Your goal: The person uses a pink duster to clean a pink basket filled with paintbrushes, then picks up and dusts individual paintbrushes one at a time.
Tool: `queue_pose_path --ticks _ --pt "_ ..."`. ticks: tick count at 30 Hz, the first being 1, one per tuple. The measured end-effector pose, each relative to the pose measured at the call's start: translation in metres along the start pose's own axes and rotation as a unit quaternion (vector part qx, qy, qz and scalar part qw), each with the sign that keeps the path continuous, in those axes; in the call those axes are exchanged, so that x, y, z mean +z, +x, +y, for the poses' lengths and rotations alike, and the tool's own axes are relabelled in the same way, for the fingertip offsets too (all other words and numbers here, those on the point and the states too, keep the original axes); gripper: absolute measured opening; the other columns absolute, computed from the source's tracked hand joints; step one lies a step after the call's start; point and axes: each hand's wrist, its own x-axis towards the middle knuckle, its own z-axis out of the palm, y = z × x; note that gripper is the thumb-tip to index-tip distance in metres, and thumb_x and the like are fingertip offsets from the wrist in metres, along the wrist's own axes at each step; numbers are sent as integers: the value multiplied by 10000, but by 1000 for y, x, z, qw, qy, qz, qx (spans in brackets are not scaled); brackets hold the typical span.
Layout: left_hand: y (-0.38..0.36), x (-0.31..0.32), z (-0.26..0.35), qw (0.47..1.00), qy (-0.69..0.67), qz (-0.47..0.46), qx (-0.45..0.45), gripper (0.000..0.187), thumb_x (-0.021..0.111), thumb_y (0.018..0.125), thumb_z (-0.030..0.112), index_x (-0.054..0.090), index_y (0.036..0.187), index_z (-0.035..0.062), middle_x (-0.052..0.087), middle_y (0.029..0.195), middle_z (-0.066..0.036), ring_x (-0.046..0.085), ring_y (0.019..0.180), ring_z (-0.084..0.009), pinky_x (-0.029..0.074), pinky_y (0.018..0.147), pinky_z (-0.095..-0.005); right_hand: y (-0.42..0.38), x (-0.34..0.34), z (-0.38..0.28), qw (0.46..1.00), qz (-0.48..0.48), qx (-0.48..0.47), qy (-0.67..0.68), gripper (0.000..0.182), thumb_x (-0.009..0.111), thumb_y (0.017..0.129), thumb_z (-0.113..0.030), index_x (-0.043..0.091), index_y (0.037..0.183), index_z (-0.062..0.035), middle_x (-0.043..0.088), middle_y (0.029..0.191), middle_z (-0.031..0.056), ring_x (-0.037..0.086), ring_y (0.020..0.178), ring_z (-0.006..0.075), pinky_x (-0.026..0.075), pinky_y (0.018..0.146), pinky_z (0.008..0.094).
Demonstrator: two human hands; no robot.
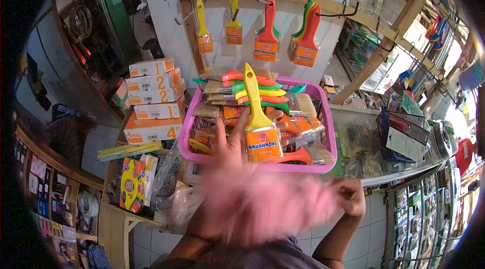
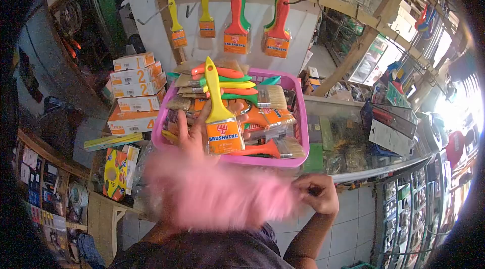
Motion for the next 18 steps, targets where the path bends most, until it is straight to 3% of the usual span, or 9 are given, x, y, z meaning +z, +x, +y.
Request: queue_pose_path --ticks 3,4,7,8,11,12,15,17,18 --pt "-5 -6 1 999 -29 15 7 879 229 976 732 235 1582 95 391 1550 -179 455 1377 -325 360 1102 -604 1 16 -3 978 176 107 35 251 811 814 -86 705 975 75 705 848 100 653 745 135 519 666 274" --pt "-4 -3 3 1000 -5 -7 0 859 227 984 720 257 1574 97 400 1546 -162 458 1375 -315 365 1105 -590 -2 7 -1 987 97 120 -49 229 786 834 -79 702 976 80 708 879 101 653 756 139 515 678 272" --pt "-2 -1 7 998 39 -39 -4 815 226 1000 696 286 1565 112 407 1548 -127 454 1378 -298 367 1117 -561 -1 4 0 1000 -1 -22 2 183 746 874 -80 670 953 67 702 864 81 630 714 110 495 613 250" --pt "-4 -8 5 999 31 -23 3 810 229 1000 695 271 1572 122 396 1555 -126 444 1385 -302 360 1124 -559 -2 7 4 997 58 -48 25 169 743 863 -58 676 959 64 700 855 74 627 704 106 488 607 247" --pt "-3 0 4 1000 15 -1 -7 813 234 996 699 211 1592 146 347 1587 -123 407 1408 -323 329 1146 -559 3 20 -5 979 182 94 10 222 776 818 -54 711 985 78 704 861 94 653 741 134 507 670 267" --pt "-3 -2 4 1000 4 -16 -12 807 245 997 692 202 1595 152 338 1579 -173 390 1409 -371 323 1139 -589 -1 13 -3 981 131 128 -70 232 785 815 -56 708 984 83 703 866 110 641 726 133 504 659 272" --pt "-1 -8 9 999 30 -18 -31 795 270 996 682 197 1599 168 314 1567 -271 359 1410 -465 307 1122 -659 1 1 0 998 -35 -47 -17 233 787 844 -100 677 962 68 678 802 90 611 681 114 480 592 259" --pt "-2 -7 13 991 118 44 -52 795 277 990 689 217 1594 175 301 1576 -267 365 1408 -462 300 1114 -680 0 6 -2 997 67 25 -3 242 809 819 -105 706 963 60 683 772 103 645 706 145 498 619 271" --pt "-1 -6 8 998 14 60 -27 817 211 998 690 258 1568 107 370 1545 -221 412 1383 -418 332 1122 -603 -2 9 -5 991 119 61 3 248 821 806 -107 721 964 56 685 758 109 662 718 161 507 632 277"
